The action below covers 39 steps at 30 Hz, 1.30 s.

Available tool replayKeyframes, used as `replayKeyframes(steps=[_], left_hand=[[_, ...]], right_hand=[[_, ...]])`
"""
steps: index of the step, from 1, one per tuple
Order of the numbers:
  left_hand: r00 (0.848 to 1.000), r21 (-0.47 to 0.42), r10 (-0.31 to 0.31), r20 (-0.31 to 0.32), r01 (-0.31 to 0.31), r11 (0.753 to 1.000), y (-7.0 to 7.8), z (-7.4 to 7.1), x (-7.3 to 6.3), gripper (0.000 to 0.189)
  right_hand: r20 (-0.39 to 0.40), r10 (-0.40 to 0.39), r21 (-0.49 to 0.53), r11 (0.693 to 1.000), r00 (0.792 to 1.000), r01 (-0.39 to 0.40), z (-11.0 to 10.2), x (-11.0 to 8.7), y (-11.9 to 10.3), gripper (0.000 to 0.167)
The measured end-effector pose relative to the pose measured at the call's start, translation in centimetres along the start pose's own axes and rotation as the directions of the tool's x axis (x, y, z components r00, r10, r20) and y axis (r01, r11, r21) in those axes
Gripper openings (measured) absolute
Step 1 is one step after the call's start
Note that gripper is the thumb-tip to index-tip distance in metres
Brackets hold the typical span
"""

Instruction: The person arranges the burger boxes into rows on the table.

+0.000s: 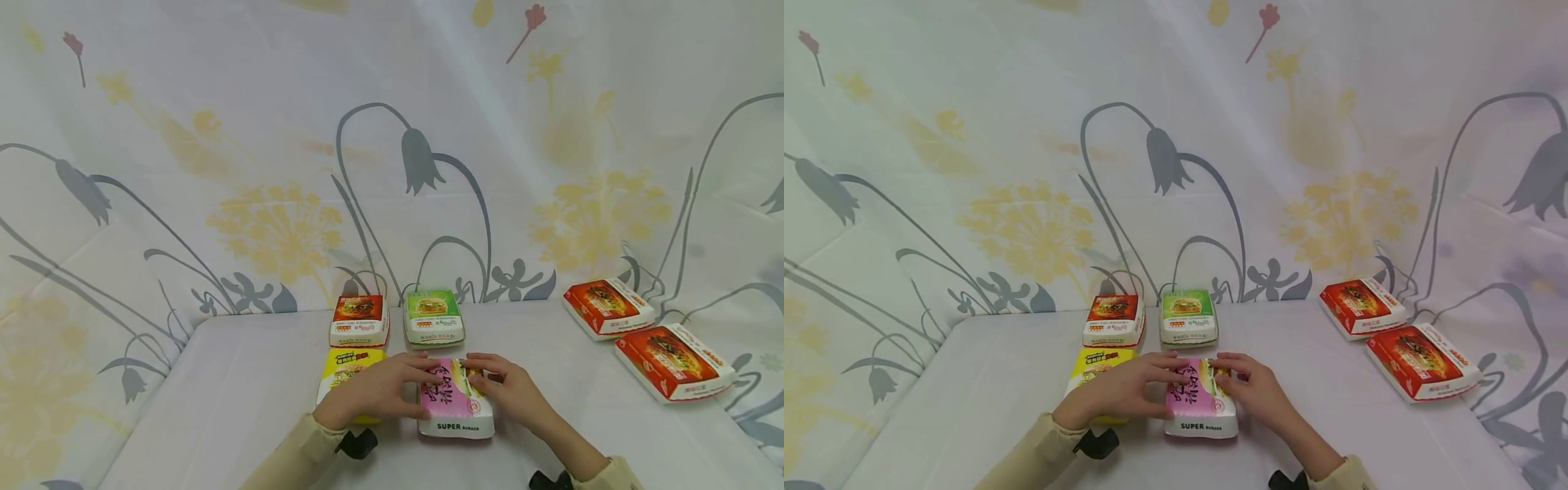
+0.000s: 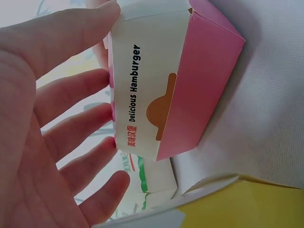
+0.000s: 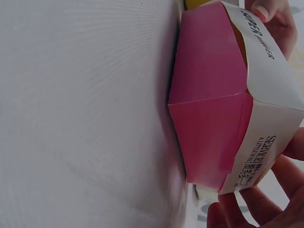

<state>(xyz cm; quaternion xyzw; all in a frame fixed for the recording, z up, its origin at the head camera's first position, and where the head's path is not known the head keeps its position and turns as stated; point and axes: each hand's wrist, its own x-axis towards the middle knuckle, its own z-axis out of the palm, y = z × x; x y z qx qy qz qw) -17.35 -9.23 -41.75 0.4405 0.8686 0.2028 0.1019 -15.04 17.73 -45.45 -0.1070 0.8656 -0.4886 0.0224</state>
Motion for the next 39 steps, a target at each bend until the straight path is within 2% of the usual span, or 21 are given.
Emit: replayKeyframes(steps=[6, 14, 21, 27, 33, 39], left_hand=[[1.000, 0.006, -0.006, -0.003, 0.006, 1.000, 0.0, -0.1, -0.2, 0.051], [1.000, 0.001, -0.004, -0.028, 0.004, 1.000, 0.0, -0.2, -0.6, 0.047], [0.999, -0.034, -0.018, -0.047, 0.016, 0.999, 0.0, -0.3, -0.6, 0.040], [0.998, -0.042, -0.028, -0.050, 0.026, 0.999, -0.2, -0.3, -0.7, 0.035], [0.996, -0.011, 0.025, -0.090, -0.026, 1.000, -0.4, -0.2, -0.7, 0.031], [0.994, 0.019, 0.010, -0.112, -0.007, 1.000, -0.5, -0.2, -0.6, 0.030]], right_hand=[[-0.010, 0.024, -0.015, 1.000, 1.000, -0.024, 0.2, -0.1, 0.3, 0.030], [-0.028, 0.009, -0.033, 0.999, 1.000, -0.010, 0.1, -0.5, 0.2, 0.029], [-0.036, 0.014, -0.058, 0.998, 0.999, -0.016, -0.1, -0.8, 0.0, 0.029], [-0.022, -0.021, -0.045, 0.999, 1.000, 0.020, -0.2, -1.0, 0.1, 0.033], [0.029, -0.068, -0.040, 0.997, 0.997, 0.069, -0.3, -1.3, 0.4, 0.040], [0.066, -0.125, -0.039, 0.991, 0.990, 0.128, -0.3, -1.6, 0.6, 0.040]])
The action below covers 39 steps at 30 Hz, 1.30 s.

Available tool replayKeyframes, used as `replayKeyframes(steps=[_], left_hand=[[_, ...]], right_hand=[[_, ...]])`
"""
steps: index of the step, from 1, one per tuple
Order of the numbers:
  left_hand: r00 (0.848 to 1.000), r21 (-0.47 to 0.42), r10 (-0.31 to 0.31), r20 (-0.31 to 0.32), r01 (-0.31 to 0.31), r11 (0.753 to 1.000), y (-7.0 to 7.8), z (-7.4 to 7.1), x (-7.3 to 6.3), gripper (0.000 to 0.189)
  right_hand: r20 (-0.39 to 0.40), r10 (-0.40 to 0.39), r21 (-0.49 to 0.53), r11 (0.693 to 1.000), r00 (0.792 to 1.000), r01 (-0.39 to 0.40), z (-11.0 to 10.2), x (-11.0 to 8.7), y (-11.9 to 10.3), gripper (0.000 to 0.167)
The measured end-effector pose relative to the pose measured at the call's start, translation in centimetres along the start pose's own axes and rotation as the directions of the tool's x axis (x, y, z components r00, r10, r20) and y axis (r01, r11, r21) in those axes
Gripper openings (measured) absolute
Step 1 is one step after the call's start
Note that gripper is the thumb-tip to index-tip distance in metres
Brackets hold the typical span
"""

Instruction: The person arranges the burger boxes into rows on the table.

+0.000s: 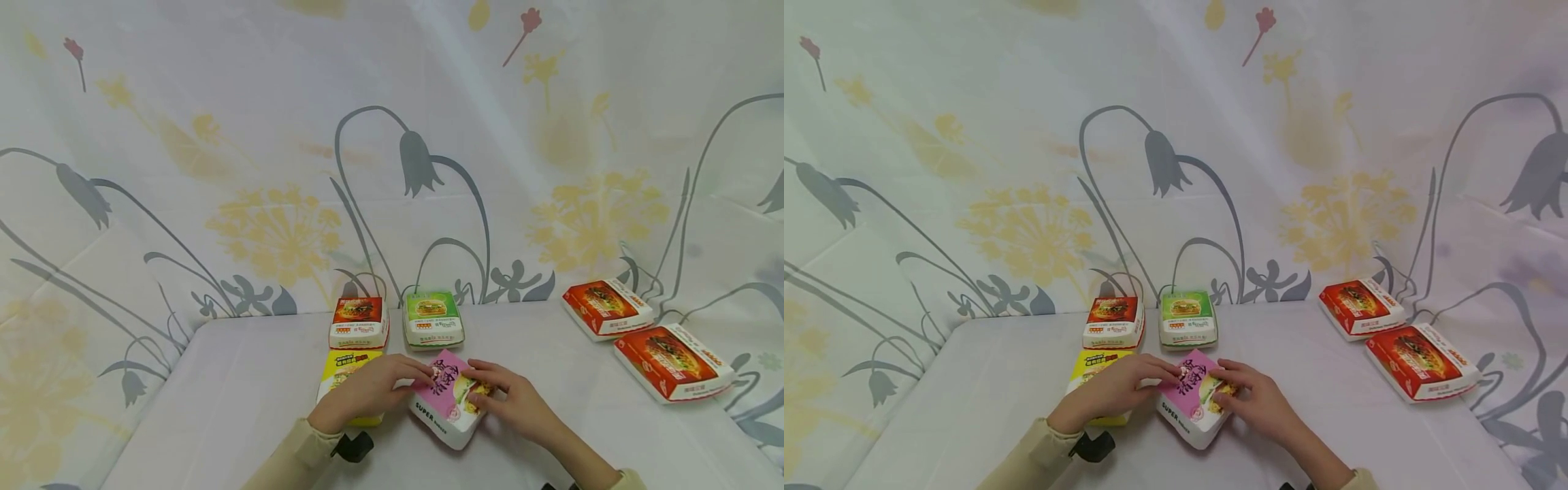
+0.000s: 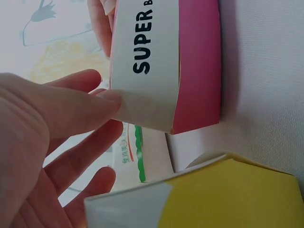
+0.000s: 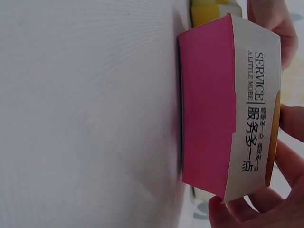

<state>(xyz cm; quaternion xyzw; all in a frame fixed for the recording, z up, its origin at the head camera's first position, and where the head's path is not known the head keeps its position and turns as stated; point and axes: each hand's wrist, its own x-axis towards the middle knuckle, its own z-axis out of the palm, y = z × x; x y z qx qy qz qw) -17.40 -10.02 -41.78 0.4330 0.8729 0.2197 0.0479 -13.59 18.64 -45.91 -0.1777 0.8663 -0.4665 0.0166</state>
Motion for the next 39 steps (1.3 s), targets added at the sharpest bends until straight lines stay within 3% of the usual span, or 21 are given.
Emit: replayKeyframes(steps=[8, 12, 19, 25, 33, 39], left_hand=[[0.995, 0.020, -0.097, -0.038, 0.098, 0.995, 0.0, 0.0, -0.1, 0.032], [0.992, 0.035, -0.104, -0.064, 0.107, 0.994, -0.2, 0.1, -0.1, 0.032], [0.991, 0.056, -0.099, -0.093, 0.105, 0.993, -0.3, 0.4, 0.0, 0.028], [0.993, 0.026, -0.101, -0.066, 0.103, 0.994, -0.3, 0.5, 0.0, 0.025], [0.990, 0.004, -0.138, 0.008, 0.138, 0.990, 0.3, 0.4, -0.2, 0.045], [0.993, 0.018, -0.115, 0.030, 0.114, 0.993, 0.8, 0.4, -0.3, 0.058]], right_hand=[[0.108, 0.000, -0.029, 1.000, 0.994, 0.003, -0.5, -0.4, -0.1, 0.053], [0.126, -0.037, -0.052, 0.998, 0.991, 0.044, -0.5, -0.8, -0.1, 0.059], [0.056, -0.076, -0.093, 0.992, 0.995, 0.081, 0.2, -1.3, -0.5, 0.062], [0.000, -0.081, -0.106, 0.991, 0.997, 0.080, 0.8, -1.6, -1.2, 0.061], [-0.073, 0.025, -0.109, 0.993, 0.997, -0.033, 1.8, -1.7, -1.5, 0.060], [-0.117, 0.086, -0.100, 0.990, 0.989, -0.098, 2.2, -1.7, -2.0, 0.057]])
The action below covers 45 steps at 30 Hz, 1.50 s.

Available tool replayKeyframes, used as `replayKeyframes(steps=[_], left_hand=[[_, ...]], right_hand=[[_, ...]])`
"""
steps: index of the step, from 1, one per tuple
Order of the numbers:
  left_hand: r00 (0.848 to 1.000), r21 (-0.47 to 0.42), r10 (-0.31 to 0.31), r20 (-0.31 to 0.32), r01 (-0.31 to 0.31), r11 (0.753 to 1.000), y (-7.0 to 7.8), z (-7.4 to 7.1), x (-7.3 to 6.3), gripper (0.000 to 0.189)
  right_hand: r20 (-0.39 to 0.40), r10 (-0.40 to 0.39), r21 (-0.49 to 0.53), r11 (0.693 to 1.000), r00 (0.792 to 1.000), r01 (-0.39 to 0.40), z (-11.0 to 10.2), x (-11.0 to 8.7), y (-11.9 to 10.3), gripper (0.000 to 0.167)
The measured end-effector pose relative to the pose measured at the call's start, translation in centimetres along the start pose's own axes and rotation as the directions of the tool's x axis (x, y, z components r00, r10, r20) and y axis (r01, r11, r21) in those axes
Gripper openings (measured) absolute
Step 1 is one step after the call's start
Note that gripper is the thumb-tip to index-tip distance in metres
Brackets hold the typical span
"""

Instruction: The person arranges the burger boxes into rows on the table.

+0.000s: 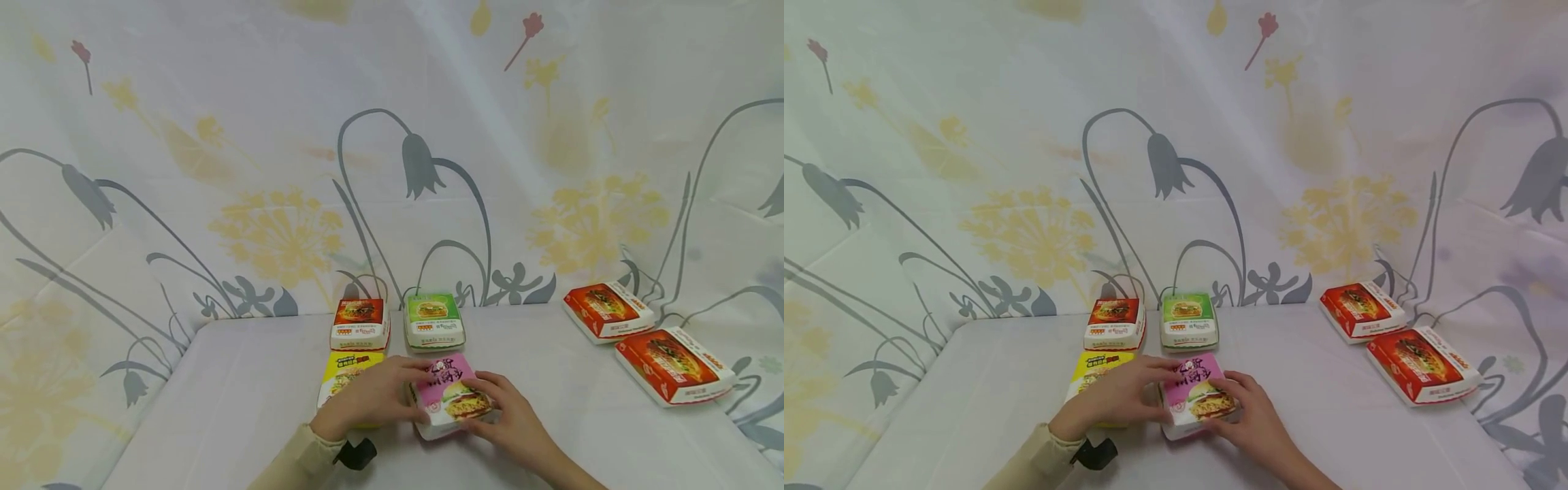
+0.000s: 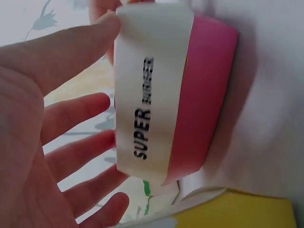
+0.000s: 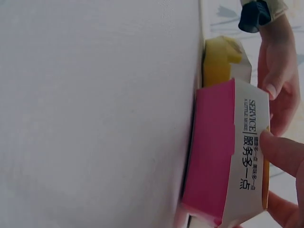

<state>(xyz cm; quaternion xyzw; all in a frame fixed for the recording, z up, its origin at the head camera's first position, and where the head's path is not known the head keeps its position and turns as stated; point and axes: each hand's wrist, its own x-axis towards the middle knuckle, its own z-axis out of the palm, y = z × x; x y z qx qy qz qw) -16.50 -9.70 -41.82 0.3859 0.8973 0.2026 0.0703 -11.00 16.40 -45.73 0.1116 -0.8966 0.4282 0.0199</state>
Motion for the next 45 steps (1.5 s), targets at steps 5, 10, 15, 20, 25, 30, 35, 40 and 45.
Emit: replayKeyframes(steps=[5, 10, 15, 20, 25, 30, 35, 40, 45], left_hand=[[1.000, 0.013, 0.016, -0.009, -0.016, 1.000, 0.5, 0.1, 0.0, 0.064], [1.000, 0.023, 0.017, -0.009, -0.017, 1.000, 0.6, 0.2, 0.1, 0.064], [1.000, 0.000, 0.014, 0.010, -0.014, 1.000, 0.3, 0.2, 0.2, 0.063], [0.998, -0.075, 0.033, 0.045, -0.029, 0.997, -0.1, 0.2, 0.3, 0.062], [0.996, -0.124, 0.056, 0.069, -0.047, 0.991, -0.3, -0.1, 0.5, 0.063], [0.995, -0.136, 0.049, 0.082, -0.037, 0.990, -0.3, -0.4, 0.6, 0.062], [0.995, -0.118, 0.057, 0.083, -0.047, 0.992, -0.2, -0.4, 0.5, 0.061], [0.989, -0.057, 0.124, 0.083, -0.120, 0.991, 0.3, -0.2, 0.9, 0.056], [0.975, -0.007, 0.214, 0.068, -0.214, 0.977, 0.7, 0.2, 1.4, 0.050]], right_hand=[[-0.039, 0.003, -0.028, 1.000, 0.999, -0.004, 0.4, -0.1, -0.2, 0.059], [-0.073, -0.011, -0.048, 0.999, 0.997, 0.008, 0.9, -0.1, -0.3, 0.059], [-0.056, -0.013, -0.043, 0.999, 0.998, 0.011, 0.7, -0.2, -0.4, 0.057], [-0.013, -0.035, 0.019, 0.999, 0.999, 0.035, -0.2, 0.0, -0.5, 0.055], [0.033, -0.079, 0.052, 0.996, 0.996, 0.078, -0.6, 0.2, 0.1, 0.061], [0.063, -0.103, 0.057, 0.993, 0.993, 0.099, -0.7, 0.3, 0.4, 0.060], [0.061, -0.116, 0.038, 0.993, 0.991, 0.114, -0.6, 0.3, 0.3, 0.054], [0.068, -0.064, 0.038, 0.997, 0.996, 0.061, -0.4, 0.4, 0.0, 0.054], [0.071, -0.048, 0.045, 0.998, 0.996, 0.045, -0.4, 0.5, -0.4, 0.053]])
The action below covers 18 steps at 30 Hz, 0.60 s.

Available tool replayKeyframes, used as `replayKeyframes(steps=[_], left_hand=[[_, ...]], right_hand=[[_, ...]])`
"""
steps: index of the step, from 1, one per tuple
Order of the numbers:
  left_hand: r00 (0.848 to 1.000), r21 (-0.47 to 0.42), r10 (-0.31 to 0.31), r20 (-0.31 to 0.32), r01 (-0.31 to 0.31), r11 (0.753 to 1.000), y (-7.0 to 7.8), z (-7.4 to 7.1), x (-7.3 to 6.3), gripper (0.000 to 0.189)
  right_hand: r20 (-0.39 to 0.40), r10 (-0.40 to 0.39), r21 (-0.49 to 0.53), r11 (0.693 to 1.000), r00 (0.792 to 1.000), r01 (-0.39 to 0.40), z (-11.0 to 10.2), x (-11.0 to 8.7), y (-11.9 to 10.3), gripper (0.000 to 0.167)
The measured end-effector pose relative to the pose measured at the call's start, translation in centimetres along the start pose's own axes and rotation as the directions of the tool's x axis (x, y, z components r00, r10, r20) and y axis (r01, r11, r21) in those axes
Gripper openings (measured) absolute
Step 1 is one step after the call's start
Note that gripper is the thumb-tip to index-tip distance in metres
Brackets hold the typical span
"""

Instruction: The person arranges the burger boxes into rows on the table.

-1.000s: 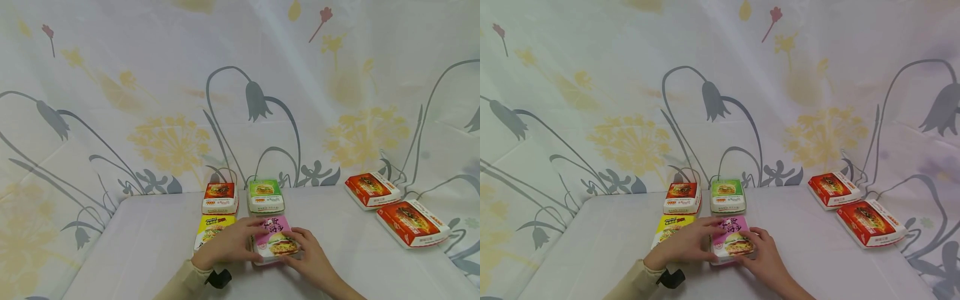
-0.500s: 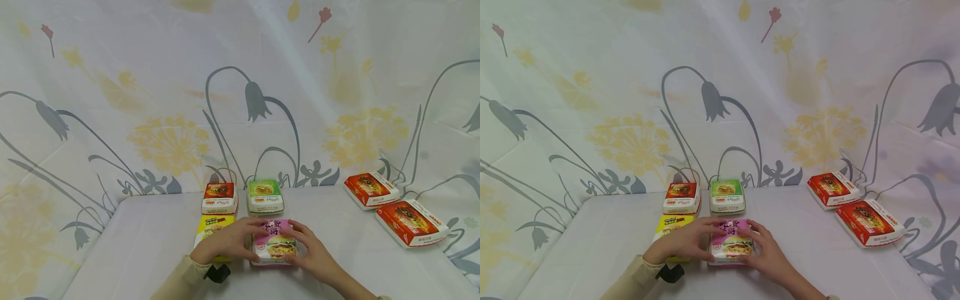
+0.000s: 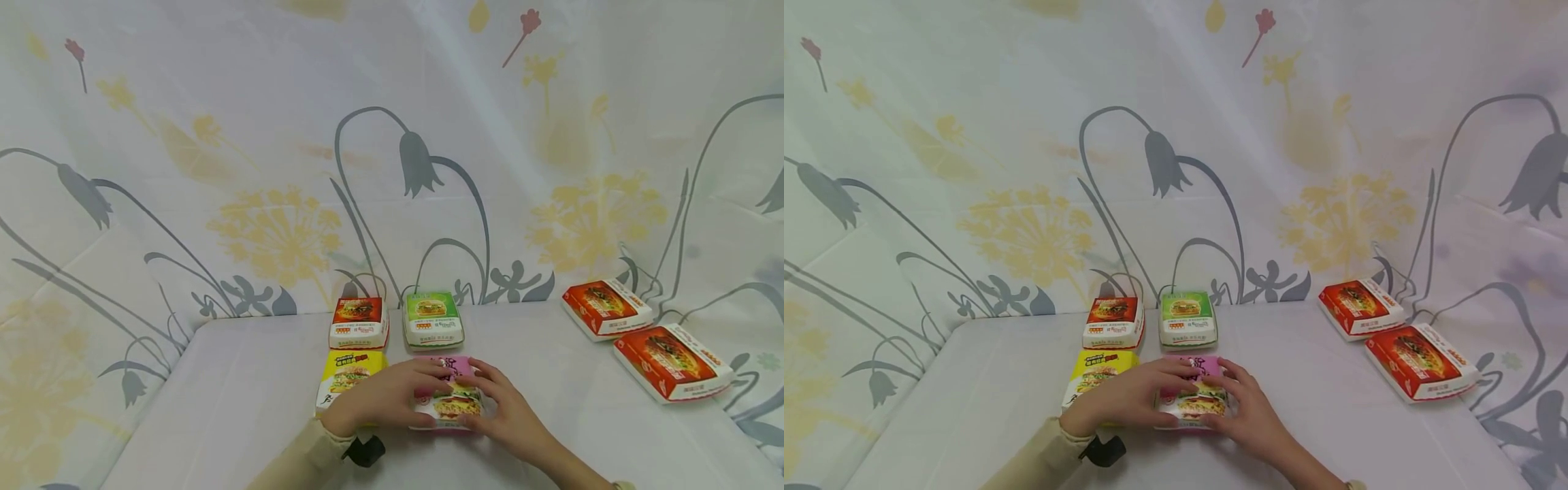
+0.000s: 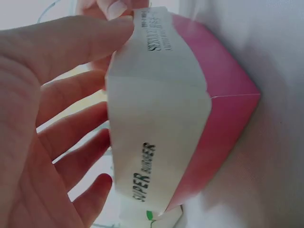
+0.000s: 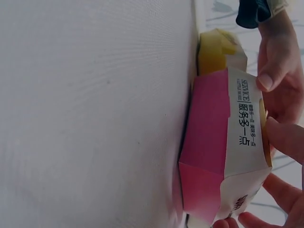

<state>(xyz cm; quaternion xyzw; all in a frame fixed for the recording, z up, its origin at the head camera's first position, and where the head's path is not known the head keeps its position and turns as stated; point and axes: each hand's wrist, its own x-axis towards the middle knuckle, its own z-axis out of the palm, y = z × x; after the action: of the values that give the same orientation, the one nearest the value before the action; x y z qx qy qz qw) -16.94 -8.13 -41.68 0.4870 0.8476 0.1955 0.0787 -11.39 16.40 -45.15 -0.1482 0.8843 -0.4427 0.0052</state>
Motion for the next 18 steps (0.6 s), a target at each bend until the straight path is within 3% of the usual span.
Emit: replayKeyframes(steps=[8, 18], left_hand=[[1.000, 0.022, -0.007, -0.004, 0.008, 1.000, 0.3, 0.2, 0.4, 0.045], [1.000, -0.020, -0.016, 0.022, 0.016, 1.000, 0.2, 0.1, 0.3, 0.047]], right_hand=[[-0.046, -0.087, -0.020, 0.996, 0.995, 0.086, -1.3, 0.3, 1.1, 0.054], [-0.154, -0.018, -0.109, 0.994, 0.988, 0.001, -6.7, 2.4, 4.1, 0.050]])
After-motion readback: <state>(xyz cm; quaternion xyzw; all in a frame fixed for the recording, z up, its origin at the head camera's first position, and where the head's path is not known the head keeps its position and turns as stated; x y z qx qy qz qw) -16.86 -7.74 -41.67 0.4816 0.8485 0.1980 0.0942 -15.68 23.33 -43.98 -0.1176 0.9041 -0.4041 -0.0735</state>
